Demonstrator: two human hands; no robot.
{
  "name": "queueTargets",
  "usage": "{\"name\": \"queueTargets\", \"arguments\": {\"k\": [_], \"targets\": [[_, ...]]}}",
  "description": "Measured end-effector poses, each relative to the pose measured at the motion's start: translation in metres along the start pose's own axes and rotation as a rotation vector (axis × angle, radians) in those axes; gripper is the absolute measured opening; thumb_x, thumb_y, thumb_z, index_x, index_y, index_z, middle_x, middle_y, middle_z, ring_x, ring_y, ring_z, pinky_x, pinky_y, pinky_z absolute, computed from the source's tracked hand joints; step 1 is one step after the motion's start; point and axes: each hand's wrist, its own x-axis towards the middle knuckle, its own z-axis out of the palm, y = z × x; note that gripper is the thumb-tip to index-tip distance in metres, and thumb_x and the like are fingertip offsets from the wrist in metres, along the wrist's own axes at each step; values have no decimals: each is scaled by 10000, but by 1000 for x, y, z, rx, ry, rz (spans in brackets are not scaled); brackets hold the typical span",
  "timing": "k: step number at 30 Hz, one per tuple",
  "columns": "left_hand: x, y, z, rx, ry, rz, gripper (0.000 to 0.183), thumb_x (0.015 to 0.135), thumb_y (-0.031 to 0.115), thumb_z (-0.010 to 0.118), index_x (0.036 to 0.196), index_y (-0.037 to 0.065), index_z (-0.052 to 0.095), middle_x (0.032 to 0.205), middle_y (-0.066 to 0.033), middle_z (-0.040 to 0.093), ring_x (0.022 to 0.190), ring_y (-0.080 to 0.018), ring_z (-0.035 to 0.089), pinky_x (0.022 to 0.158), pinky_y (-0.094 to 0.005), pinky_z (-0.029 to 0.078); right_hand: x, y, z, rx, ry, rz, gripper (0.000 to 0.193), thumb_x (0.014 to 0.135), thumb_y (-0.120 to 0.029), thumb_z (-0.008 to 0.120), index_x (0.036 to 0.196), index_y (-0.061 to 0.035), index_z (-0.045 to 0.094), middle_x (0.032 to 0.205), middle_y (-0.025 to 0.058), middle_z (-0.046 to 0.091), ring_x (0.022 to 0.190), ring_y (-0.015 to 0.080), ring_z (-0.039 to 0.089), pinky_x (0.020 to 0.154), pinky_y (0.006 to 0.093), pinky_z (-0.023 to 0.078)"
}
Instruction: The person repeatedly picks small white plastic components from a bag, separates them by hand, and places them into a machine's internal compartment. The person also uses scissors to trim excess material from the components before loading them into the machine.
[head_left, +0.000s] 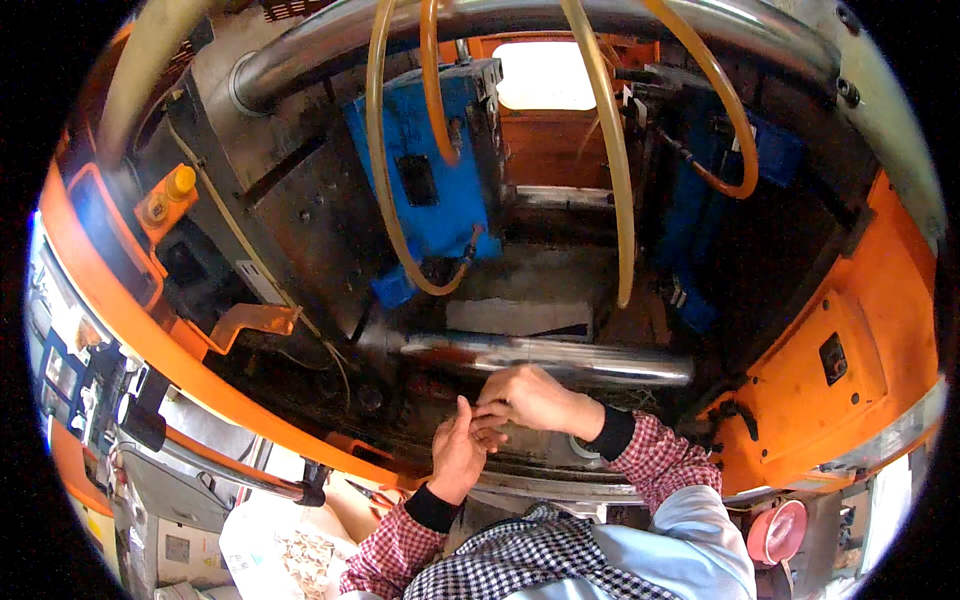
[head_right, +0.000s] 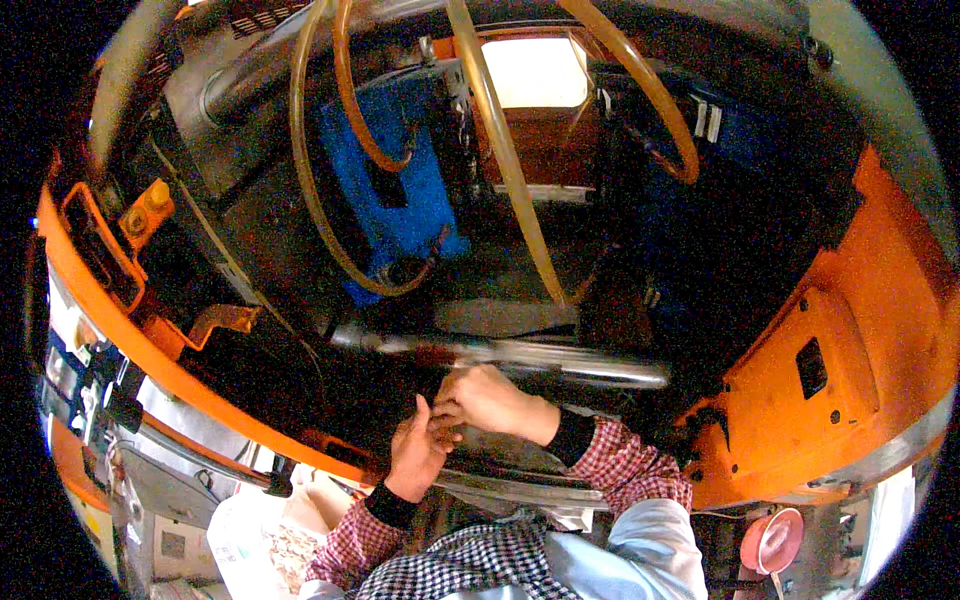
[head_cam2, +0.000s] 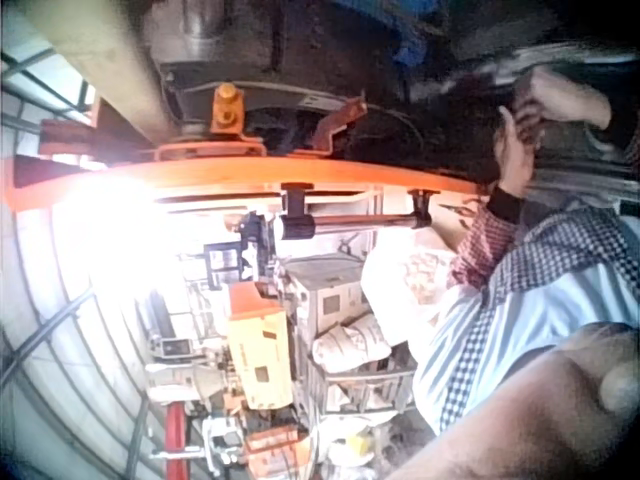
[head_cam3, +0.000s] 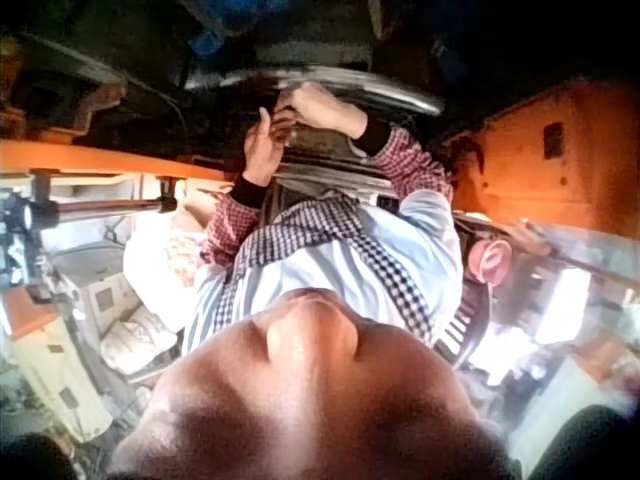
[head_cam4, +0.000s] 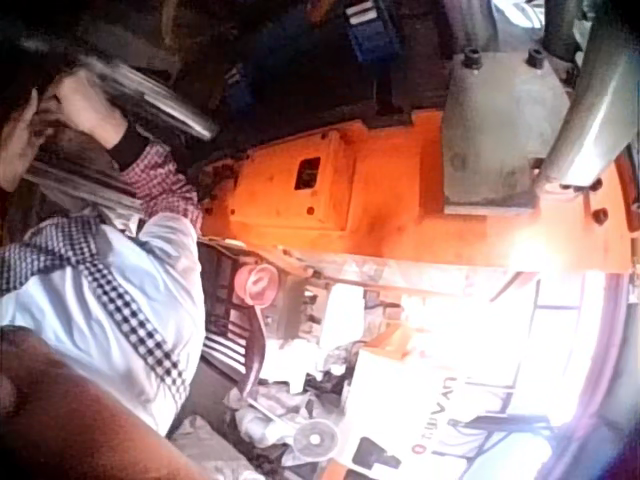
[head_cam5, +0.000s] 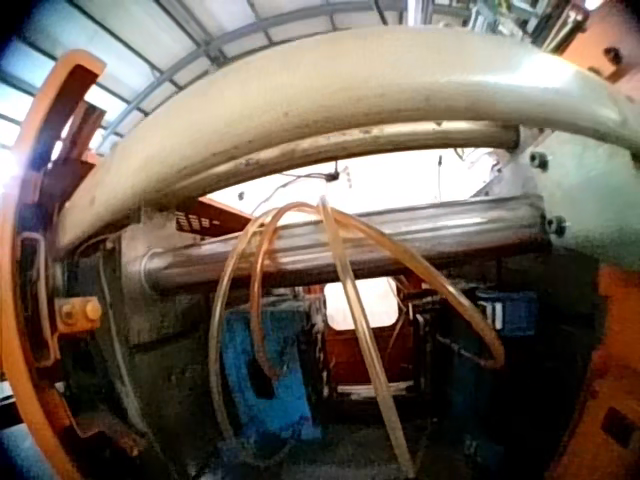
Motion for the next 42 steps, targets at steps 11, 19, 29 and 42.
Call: {"name": "queueTargets", "arguments": {"k": [11,19,29,42], "targets": [[-40,0,-17,244,129,-98,444,951,389,374,989,-11,564,765,-110,624,654,-187,587,555,-289,448,181,193,-106,-182,1385,336,153,791,-132,630,847,7,660,834,170,632,781,323,606,711,385,457],[-53,-21,-55,10,263,-29,381,968,289,368,976,-45,550,731,-115,614,595,-185,574,519,-282,449,216,230,-112,-174,1346,500,163,771,-139,651,835,10,668,838,177,633,791,332,605,719,387,462],[-56,-21,-51,26,262,-35,353,968,261,374,942,-46,549,709,-119,603,591,-183,568,515,-272,446,217,225,-111,-218,1117,544,189,777,-53,574,940,1,653,989,181,590,936,331,548,812,404,425],[-58,-33,-45,283,92,-93,262,943,225,457,918,-6,578,720,-55,591,612,-124,560,533,-248,446,106,117,-73,-175,715,152,287,776,-65,602,1044,31,562,1017,217,571,933,345,570,791,375,455]]}}
